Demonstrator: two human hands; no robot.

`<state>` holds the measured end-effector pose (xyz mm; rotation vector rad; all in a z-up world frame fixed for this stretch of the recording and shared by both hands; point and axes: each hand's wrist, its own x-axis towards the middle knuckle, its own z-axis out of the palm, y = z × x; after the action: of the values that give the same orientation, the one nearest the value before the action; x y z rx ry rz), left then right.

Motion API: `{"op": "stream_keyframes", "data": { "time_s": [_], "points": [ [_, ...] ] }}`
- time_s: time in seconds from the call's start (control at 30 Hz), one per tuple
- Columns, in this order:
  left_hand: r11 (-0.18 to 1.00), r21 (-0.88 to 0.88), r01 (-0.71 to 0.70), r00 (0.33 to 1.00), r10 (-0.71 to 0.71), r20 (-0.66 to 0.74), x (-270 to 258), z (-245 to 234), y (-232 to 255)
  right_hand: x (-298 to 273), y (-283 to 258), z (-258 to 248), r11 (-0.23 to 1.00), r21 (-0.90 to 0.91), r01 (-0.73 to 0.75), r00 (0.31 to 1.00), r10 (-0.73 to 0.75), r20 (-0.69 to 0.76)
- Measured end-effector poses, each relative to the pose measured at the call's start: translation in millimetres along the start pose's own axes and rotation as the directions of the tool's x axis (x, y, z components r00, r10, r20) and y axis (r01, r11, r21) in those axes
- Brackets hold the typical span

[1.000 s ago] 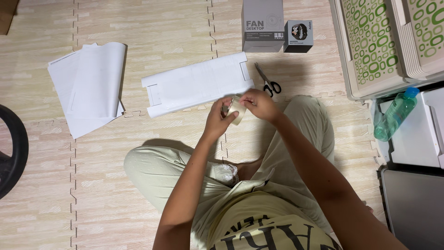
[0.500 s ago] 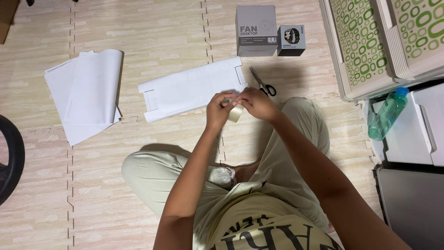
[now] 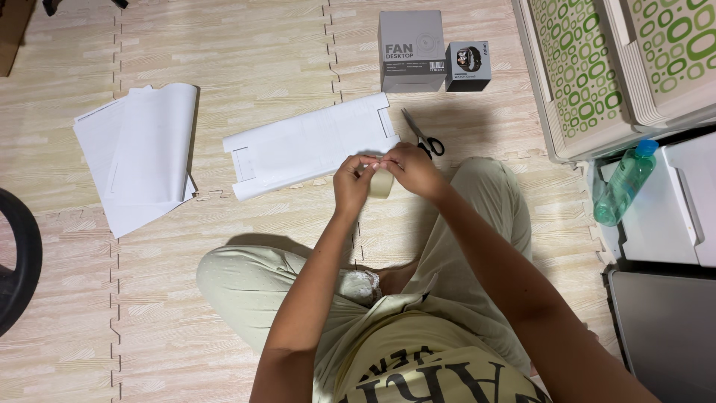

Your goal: The person assembles a white paper box by folding flaps, applying clear tape to secure edges, and trimming excess tape with scissors. The person repeatedly folds and tapes the box structure while seated on the floor.

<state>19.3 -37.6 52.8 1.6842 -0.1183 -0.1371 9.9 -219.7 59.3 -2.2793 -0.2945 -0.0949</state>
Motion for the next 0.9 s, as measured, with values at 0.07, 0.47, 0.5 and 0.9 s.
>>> {"op": "stream_keyframes", "data": {
  "time_s": [0.07,0.47,0.5,0.9],
  "points": [
    [0.999,0.052,0.018,1.000,-0.017,-0.015,-1.1,1.1,1.6,-2.3,-1.3,5.0,0.998,0.026,-0.053,0.997,0.055,-0.060],
    [0.994,-0.044,0.098,0.994,-0.100,-0.040,-3.1,13.2,0.7,-6.6,-5.6,15.4,0.996,-0.020,-0.082,0.968,0.075,-0.240],
    [0.994,-0.047,0.101,0.994,-0.102,-0.038,-2.5,13.3,0.1,-6.5,-1.7,16.7,0.996,-0.013,-0.083,0.967,0.078,-0.242],
    [0.983,0.129,0.129,0.981,-0.146,0.126,27.5,6.7,-14.0,-6.4,167.5,12.4,0.862,-0.150,-0.485,0.847,0.419,-0.328]
  ]
}}
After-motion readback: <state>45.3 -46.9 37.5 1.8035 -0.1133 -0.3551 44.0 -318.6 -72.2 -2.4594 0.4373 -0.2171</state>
